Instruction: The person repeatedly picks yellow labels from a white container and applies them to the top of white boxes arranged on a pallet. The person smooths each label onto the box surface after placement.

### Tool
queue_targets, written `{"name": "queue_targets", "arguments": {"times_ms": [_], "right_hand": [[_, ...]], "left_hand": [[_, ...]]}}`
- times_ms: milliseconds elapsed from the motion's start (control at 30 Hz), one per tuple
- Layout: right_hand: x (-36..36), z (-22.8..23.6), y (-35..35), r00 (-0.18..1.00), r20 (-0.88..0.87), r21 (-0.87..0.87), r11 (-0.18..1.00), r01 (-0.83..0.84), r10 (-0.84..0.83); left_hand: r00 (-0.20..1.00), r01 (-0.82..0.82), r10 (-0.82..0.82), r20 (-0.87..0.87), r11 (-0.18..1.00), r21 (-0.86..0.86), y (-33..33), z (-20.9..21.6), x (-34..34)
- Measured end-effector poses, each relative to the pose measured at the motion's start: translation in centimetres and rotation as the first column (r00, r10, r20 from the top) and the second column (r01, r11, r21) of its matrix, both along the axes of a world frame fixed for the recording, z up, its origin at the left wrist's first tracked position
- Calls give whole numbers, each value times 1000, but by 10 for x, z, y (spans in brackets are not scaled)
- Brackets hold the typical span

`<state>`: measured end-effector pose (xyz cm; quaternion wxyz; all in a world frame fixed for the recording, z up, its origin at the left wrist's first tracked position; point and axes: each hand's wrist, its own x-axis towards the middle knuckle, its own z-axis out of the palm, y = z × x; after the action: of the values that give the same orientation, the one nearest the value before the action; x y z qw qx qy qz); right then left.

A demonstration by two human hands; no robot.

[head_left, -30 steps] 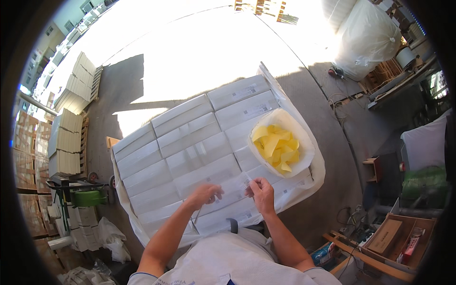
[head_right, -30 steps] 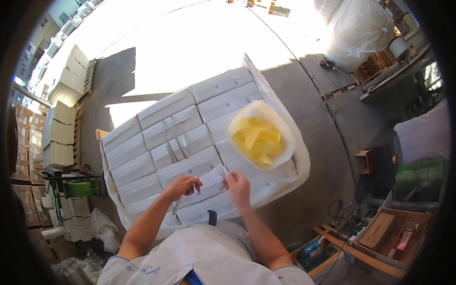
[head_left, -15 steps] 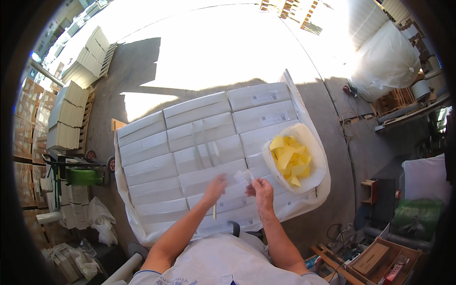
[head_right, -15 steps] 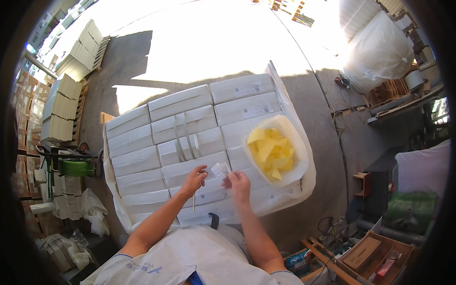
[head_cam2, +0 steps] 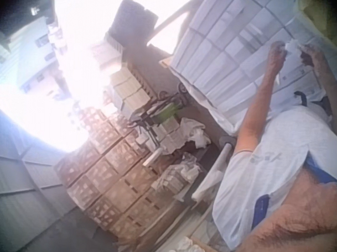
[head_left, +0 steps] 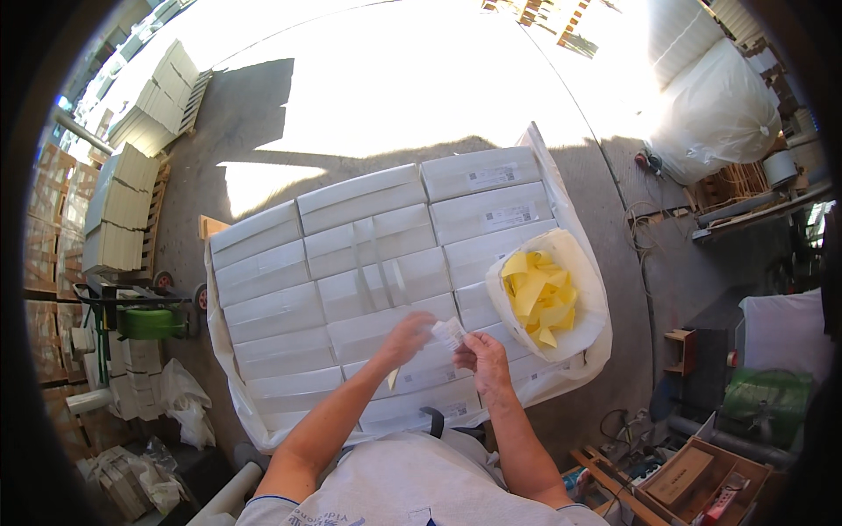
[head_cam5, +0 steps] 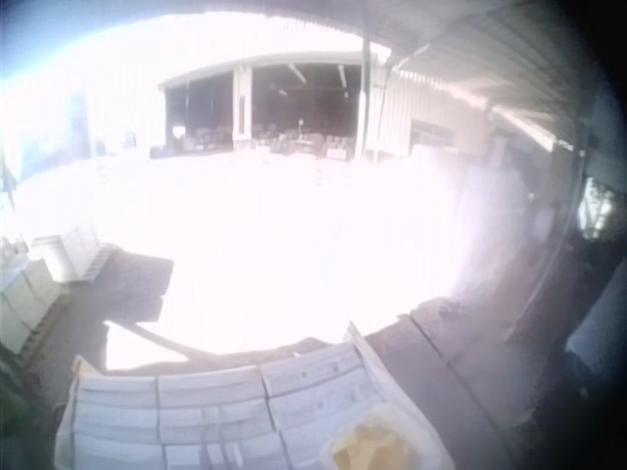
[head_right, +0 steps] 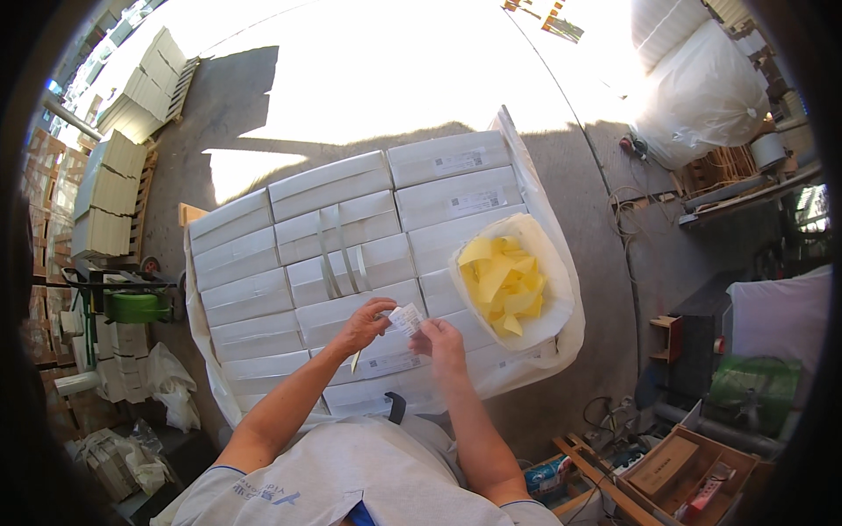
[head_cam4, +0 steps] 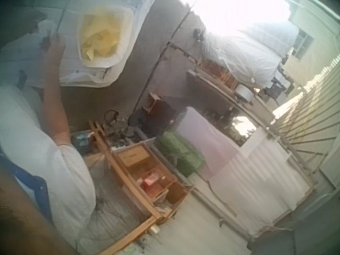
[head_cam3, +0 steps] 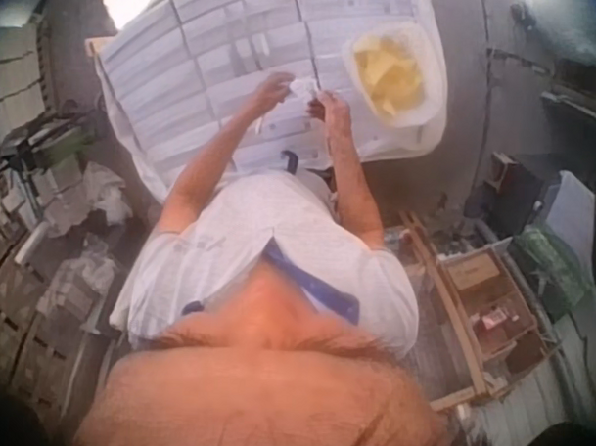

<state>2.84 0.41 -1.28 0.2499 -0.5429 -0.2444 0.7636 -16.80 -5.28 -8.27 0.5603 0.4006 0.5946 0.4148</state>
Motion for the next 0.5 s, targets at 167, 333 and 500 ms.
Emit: {"name": "queue_targets", "arguments": {"times_ms": [167,333,500], "right_hand": [[0,-4,3,1000,25,30,999,17,-18],[-3,-10,8,992,83,104,991,81,-90],[-9,-31,16,971,203,303,951,63,-128]], "left_hand": [[995,7,-13,-98,998,-61,1,-8,-5],[915,89,-98,-390,995,-41,7,-10,-13],[776,190,-227,-588,974,-124,29,3,-25]]}}
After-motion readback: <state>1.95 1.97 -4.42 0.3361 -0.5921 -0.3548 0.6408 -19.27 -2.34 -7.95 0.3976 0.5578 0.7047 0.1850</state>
